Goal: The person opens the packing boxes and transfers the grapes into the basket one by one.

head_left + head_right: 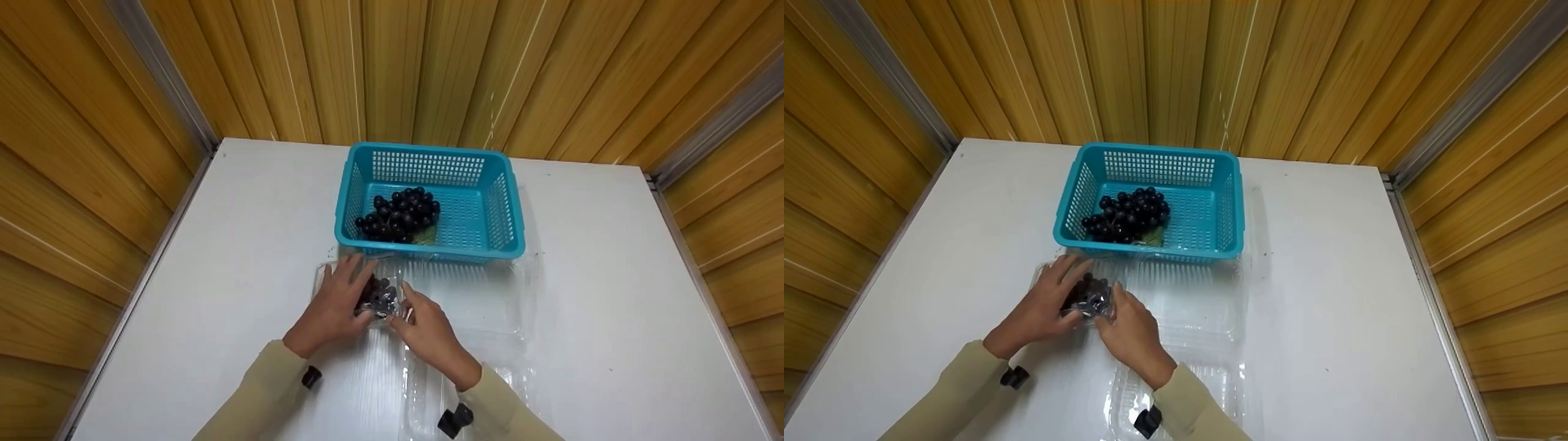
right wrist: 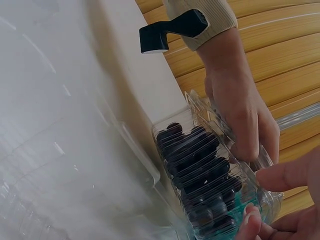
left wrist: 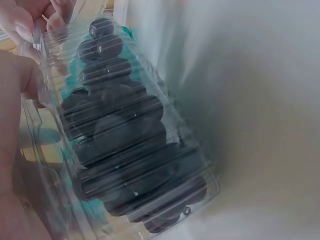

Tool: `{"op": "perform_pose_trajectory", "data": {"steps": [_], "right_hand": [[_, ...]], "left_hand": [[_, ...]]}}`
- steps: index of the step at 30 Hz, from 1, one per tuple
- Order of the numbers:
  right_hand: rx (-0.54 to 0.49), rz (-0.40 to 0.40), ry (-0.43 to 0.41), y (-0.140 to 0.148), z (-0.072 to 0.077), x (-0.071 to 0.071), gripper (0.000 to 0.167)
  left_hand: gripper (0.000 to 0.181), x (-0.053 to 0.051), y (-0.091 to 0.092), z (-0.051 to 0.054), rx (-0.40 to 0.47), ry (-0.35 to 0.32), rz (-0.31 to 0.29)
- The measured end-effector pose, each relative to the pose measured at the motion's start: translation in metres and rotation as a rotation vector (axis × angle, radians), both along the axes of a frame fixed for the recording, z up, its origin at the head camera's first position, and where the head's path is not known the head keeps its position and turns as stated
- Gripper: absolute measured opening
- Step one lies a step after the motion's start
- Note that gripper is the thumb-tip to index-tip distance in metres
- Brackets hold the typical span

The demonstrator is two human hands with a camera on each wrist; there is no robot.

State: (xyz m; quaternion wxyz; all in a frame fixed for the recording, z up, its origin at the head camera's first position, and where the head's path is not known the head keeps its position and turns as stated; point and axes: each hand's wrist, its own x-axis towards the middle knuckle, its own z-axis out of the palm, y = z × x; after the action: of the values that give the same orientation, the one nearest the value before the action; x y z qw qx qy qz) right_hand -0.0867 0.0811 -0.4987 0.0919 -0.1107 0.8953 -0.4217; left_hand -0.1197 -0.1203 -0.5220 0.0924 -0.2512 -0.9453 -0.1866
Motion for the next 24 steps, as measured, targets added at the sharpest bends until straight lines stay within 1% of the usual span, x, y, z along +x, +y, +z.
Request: {"op": "perform_pose_trajectory", "data": {"steps": [2, 6, 9, 13, 16, 19, 24], "right_hand": [[-0.005, 0.006, 0.000, 0.000, 0.000, 0.000, 0.069], [-0.013, 0.016, 0.011, 0.000, 0.000, 0.001, 0.069], [0.012, 0.011, 0.040, -0.001, -0.003, 0.003, 0.061], [0.026, 0.040, 0.051, -0.002, -0.007, 0.007, 0.054], [0.026, 0.052, 0.044, -0.002, -0.007, 0.008, 0.057], [0.047, 0.048, 0.059, -0.001, -0.007, 0.008, 0.058], [0.033, 0.061, 0.035, 0.000, -0.007, 0.007, 0.060]], "left_hand": [[0.080, 0.000, 0.000, 0.002, -0.004, -0.009, -0.008], [0.075, 0.000, -0.002, 0.004, -0.011, -0.047, -0.018], [0.066, 0.000, -0.004, 0.009, 0.053, -0.063, 0.001], [0.061, -0.002, -0.005, 0.014, 0.123, -0.053, 0.002], [0.061, -0.004, -0.004, 0.016, 0.110, -0.054, -0.019], [0.061, -0.005, -0.004, 0.017, 0.115, -0.075, -0.017], [0.060, -0.007, -0.006, 0.021, 0.114, -0.114, -0.010]]}}
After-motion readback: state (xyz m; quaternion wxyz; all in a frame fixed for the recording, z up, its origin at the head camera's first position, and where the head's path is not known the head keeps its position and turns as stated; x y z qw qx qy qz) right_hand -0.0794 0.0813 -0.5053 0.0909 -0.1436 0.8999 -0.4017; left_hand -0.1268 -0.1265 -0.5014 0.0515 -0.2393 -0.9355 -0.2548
